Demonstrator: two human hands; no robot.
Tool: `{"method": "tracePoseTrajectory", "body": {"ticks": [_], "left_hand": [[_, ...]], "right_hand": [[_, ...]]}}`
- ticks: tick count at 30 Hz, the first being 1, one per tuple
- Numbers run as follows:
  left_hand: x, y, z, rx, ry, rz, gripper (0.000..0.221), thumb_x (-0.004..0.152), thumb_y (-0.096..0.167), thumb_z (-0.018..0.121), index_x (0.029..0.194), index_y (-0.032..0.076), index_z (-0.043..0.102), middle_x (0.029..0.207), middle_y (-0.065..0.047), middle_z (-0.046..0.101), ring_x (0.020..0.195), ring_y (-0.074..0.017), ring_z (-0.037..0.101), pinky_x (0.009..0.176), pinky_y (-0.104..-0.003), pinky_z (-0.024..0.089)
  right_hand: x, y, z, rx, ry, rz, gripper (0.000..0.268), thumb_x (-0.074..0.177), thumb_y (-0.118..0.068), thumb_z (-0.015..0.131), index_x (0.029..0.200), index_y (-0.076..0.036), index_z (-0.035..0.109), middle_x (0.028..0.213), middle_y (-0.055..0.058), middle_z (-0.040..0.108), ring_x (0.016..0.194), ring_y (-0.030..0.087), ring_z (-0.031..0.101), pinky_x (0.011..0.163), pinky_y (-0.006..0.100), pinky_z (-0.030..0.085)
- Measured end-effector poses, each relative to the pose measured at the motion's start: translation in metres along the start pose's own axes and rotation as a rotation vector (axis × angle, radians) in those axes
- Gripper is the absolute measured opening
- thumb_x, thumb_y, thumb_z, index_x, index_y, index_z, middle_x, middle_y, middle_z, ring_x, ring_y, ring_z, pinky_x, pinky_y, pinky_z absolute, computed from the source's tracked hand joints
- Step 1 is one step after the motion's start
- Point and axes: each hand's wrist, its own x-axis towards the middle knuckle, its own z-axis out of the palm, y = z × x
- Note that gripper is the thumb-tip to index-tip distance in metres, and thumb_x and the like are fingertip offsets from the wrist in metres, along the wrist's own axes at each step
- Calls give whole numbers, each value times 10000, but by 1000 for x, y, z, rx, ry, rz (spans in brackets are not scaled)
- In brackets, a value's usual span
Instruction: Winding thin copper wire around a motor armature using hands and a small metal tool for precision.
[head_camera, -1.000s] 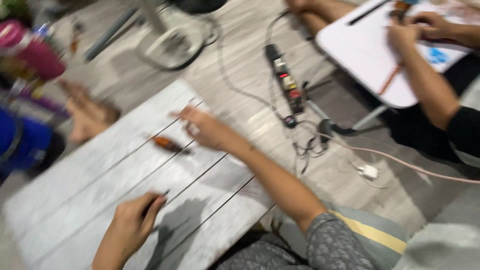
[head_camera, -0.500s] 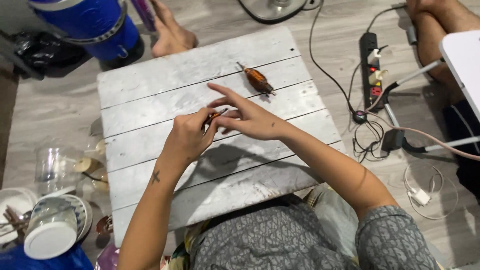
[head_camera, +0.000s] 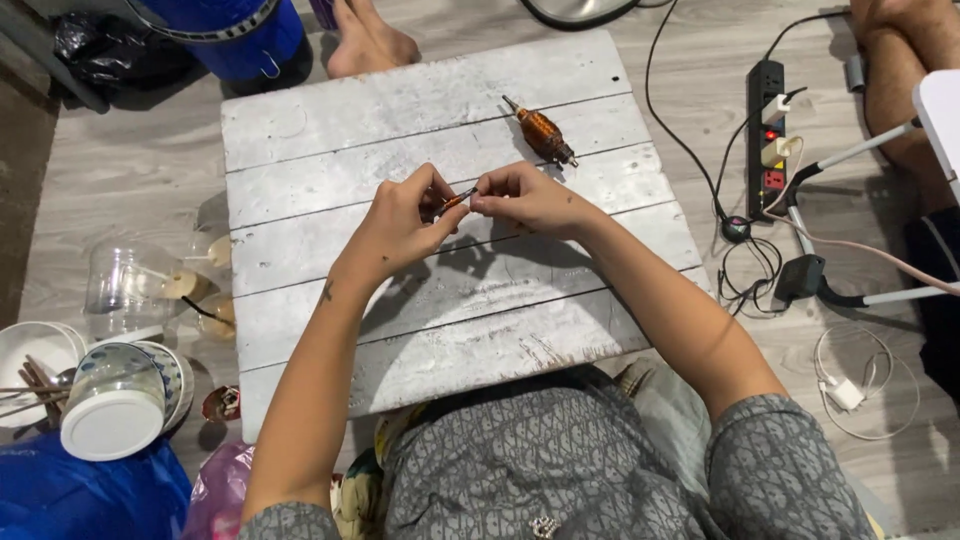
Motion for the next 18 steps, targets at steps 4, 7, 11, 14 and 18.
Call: {"method": "tracePoseTrajectory", "body": {"ticks": [4,7,11,14,18], "left_hand": [[1,-10,4,-36,-43,6,127,1007,56,812,1078,19,713,777,-161,801,622,-234,715,617,-312,563],[-1,-2,2,-83,-112,-30,90,1028,41,788,1079,-9,734,839,-182,829,627,-237,696,631,-345,566],[-3,2,4,-73,-252,-55,49,1048,60,753,1042,11,753,880,-165,852,658,-262,728,656,-372,573],[-1,4,12,80,-310,-103,126,1086,115,704,1068,31,796,914,-169,860,738,-333,790,706,-430,606],[8,-26,33,328,-163,-93,234,1143,237,652,1099,106,840,892,-140,833,787,-353,817,733,-453,643]], "right_hand": [[-1,4,-11,-19,-32,-23,113,1075,-163,794,1076,-52,817,814,14,697,527,15,517,437,201,433],[-6,-2,-11,-96,-49,-12,92,1058,-122,792,1076,-39,828,832,44,741,554,39,590,454,204,488],[-9,-15,-5,-373,-36,-92,88,1056,-72,748,1016,-28,814,772,70,707,677,147,615,633,323,570],[-11,-18,-3,-487,35,-166,66,1053,-31,737,1024,-3,789,718,53,631,616,143,572,569,318,531],[-10,-7,2,-592,105,-280,39,1037,-40,773,1038,-3,788,702,53,613,561,164,574,539,337,522]]}}
